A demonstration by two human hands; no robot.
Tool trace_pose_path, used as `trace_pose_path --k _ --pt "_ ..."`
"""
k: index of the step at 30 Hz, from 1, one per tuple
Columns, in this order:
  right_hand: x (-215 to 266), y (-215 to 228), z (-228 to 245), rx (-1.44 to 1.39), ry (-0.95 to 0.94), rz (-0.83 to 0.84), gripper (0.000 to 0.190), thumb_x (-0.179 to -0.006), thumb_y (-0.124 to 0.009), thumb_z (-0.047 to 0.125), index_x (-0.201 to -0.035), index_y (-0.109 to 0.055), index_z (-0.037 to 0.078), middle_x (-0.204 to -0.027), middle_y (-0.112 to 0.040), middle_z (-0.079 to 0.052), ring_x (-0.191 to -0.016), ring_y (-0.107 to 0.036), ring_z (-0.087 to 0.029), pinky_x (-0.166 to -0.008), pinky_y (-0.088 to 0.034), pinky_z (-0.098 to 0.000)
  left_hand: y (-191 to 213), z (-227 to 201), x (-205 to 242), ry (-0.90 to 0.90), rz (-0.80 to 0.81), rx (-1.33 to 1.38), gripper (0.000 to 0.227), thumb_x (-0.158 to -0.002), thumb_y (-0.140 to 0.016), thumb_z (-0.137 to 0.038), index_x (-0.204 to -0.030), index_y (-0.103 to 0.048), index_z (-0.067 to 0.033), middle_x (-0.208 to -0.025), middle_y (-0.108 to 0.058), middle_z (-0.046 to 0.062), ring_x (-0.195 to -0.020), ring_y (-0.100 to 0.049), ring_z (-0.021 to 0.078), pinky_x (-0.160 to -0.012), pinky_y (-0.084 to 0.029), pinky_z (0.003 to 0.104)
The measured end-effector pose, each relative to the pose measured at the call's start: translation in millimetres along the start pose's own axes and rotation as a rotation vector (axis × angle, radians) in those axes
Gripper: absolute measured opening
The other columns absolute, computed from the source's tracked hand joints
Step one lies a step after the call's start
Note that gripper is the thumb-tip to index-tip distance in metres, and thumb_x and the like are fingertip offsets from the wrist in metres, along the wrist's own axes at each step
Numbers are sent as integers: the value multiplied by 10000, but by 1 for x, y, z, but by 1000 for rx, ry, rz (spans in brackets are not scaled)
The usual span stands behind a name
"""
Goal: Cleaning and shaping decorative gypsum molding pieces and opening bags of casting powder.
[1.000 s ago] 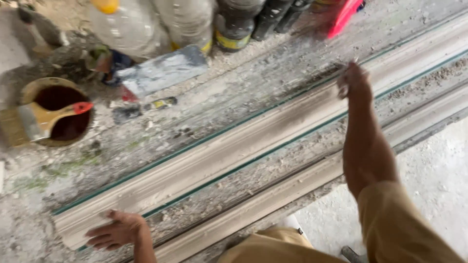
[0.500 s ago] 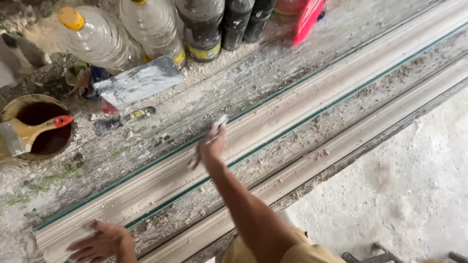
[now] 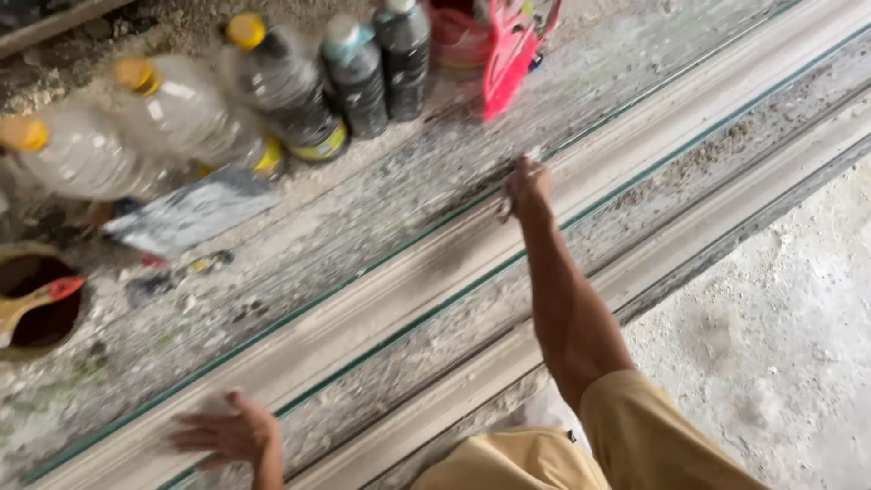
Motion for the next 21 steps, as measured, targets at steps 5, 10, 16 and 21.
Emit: trace_pose_path --k 5,10,16,21 --pt "-105 94 139 150 -29 -66 283 -1102 -546 325 -972 -629 88 -544 -512 13 -345 -471 -118 -269 -361 -307 -69 -133 149 -483 39 59 1130 -876 -102 -876 -1656 21 -69 -1704 69 265 -1565 118 438 -1139 126 713" --pt "-253 192 243 203 -119 -185 226 -1089 -584 318 -1065 -549 96 -625 -505 25 -407 -530 -95 -280 -372 -306 -121 -216 263 -526 18 -9 1093 -916 -154 -839 -1668 -93 -48 -1707 64 225 -1560 125 408 -1115 135 752" --pt "-255 194 241 246 -114 -176 282 -1111 -503 354 -1002 -660 146 -690 -568 22 -529 -534 -58 -425 -522 -224 -129 -231 292 -411 19 -68 1095 -853 -93 -876 -1667 -89 -142 -1710 82 175 -1547 140 420 -1139 107 762" --pt "-84 75 117 443 210 20 400 -1075 -403 186 -721 -583 139 -551 -478 19 -446 -400 -41 -366 -358 -189 -115 -242 300 -443 57 -45 959 -917 -234 -728 -1652 -175 -114 -1719 -8 196 -1539 122 442 -1112 100 780"
Point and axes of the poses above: each hand's wrist, its own x-axis away from the middle knuckle, its own y-axis out of the back of the hand, z = x × y, the point moved 5 cm from there along -x, towards the middle knuckle
